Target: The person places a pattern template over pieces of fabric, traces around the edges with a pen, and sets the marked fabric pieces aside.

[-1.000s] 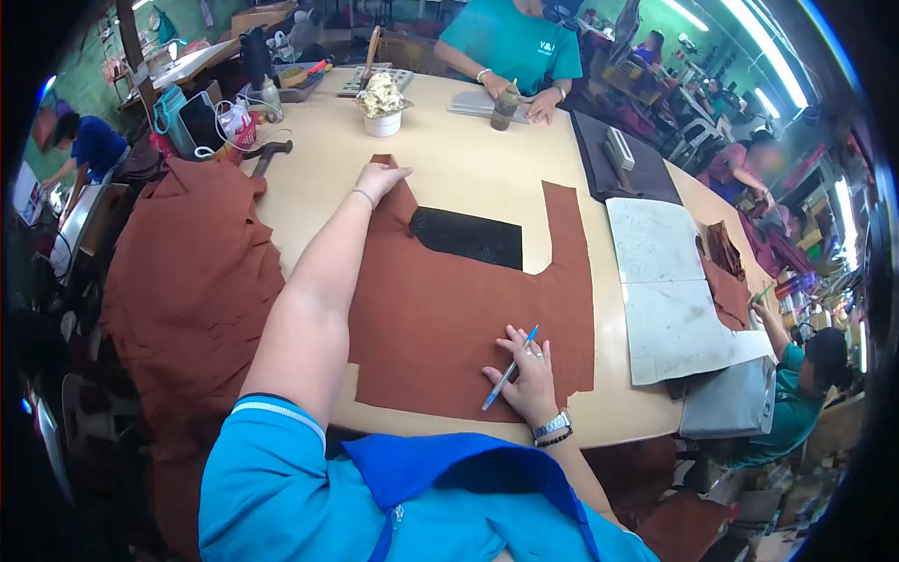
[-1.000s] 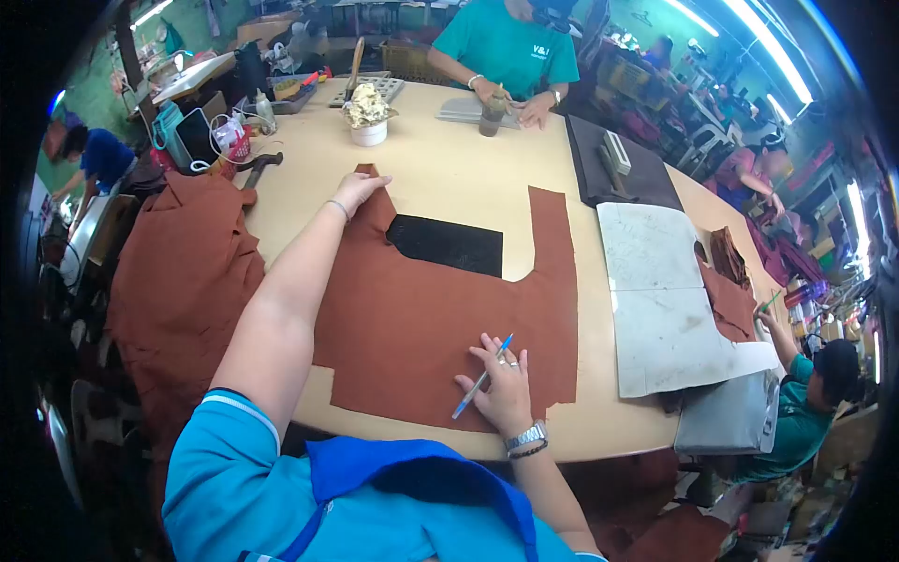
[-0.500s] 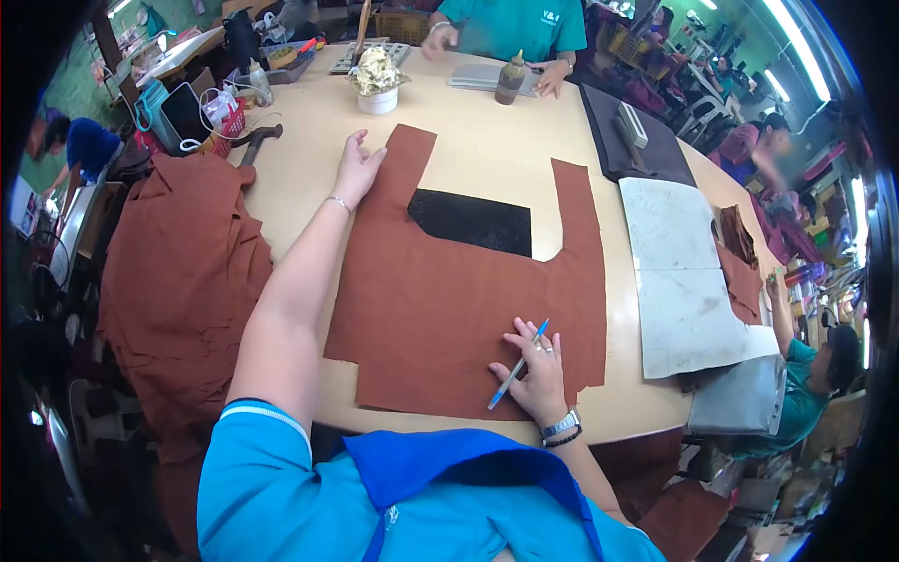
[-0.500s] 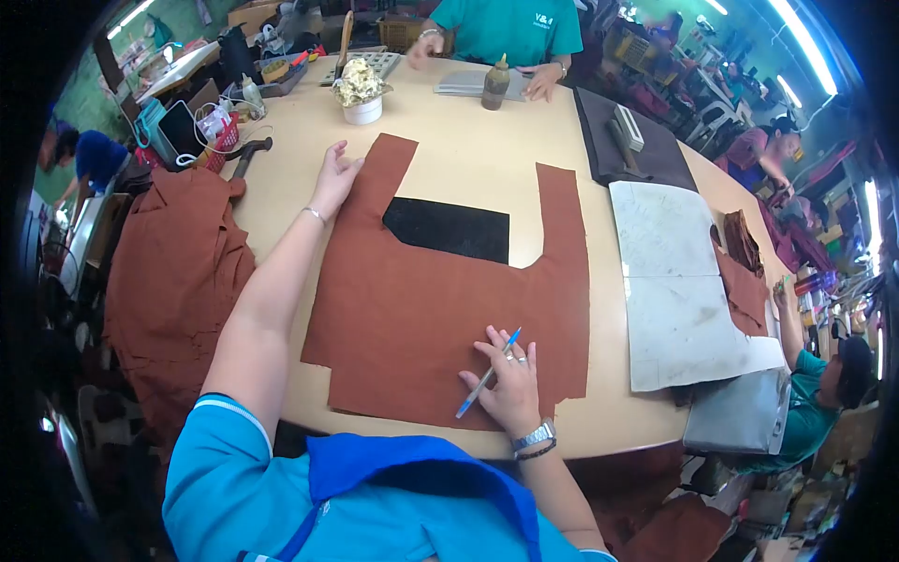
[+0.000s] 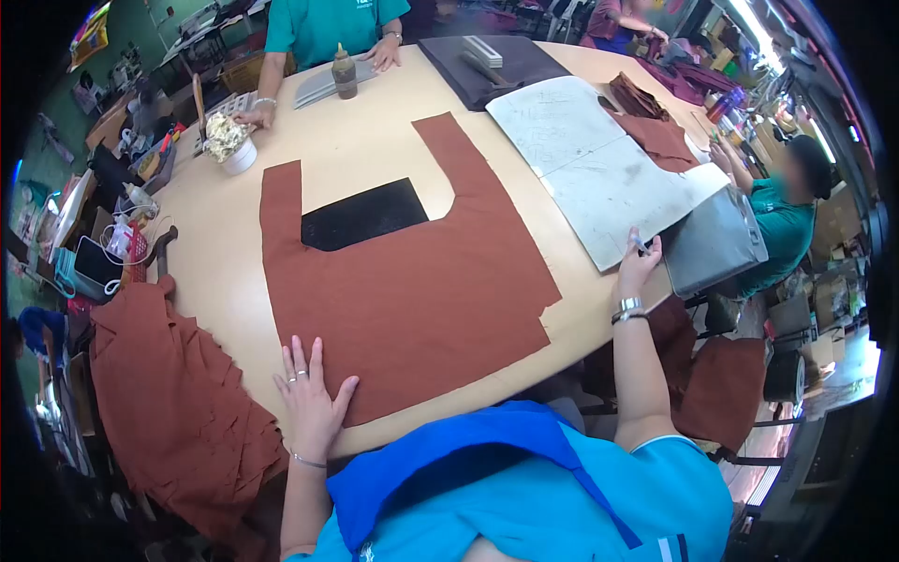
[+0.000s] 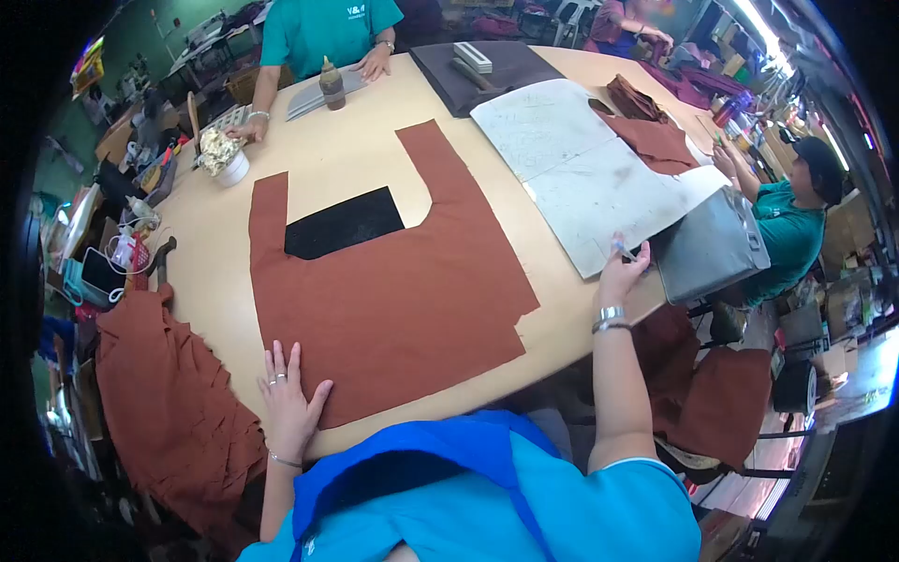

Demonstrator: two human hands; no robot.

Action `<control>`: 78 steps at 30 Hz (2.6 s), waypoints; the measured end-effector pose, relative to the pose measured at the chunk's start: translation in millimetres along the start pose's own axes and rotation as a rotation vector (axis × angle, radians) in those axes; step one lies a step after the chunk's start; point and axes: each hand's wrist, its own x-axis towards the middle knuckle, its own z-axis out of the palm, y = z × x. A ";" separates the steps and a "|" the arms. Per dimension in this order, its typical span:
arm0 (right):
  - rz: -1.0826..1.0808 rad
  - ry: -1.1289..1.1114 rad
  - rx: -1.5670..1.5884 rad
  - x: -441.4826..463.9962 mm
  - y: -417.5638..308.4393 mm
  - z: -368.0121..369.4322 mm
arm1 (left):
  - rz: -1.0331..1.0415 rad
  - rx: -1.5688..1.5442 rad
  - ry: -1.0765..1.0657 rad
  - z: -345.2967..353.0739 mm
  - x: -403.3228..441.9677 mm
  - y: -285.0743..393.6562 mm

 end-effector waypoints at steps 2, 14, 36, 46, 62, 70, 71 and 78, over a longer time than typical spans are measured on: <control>0.360 -0.064 0.126 5.7 -30.9 -5.4 | -0.025 0.020 0.009 1.7 -4.0 -1.8; 0.131 -0.574 0.585 47.0 -233.8 28.2 | -0.013 0.046 0.128 13.1 -6.4 -8.4; 0.330 -1.348 0.396 -64.1 -199.0 -5.6 | -0.267 -1.604 0.231 -9.0 38.0 -35.4; -0.024 -1.202 -0.256 -99.2 -104.9 -9.0 | -0.256 -0.899 0.192 13.4 37.7 -63.6; -0.066 -1.158 -0.347 -100.3 -98.5 5.5 | -0.294 -0.534 0.216 -4.6 42.1 -45.7; -0.096 -1.224 -0.394 -91.4 -104.0 6.5 | -0.308 -0.237 0.138 -15.4 43.4 -46.6; -0.063 -1.220 -0.341 -88.8 -98.0 7.2 | -0.304 -0.262 0.137 -13.2 45.0 -50.5; 0.042 -1.186 -0.090 -85.1 -74.6 1.2 | -0.239 -0.778 0.137 7.6 47.2 -83.4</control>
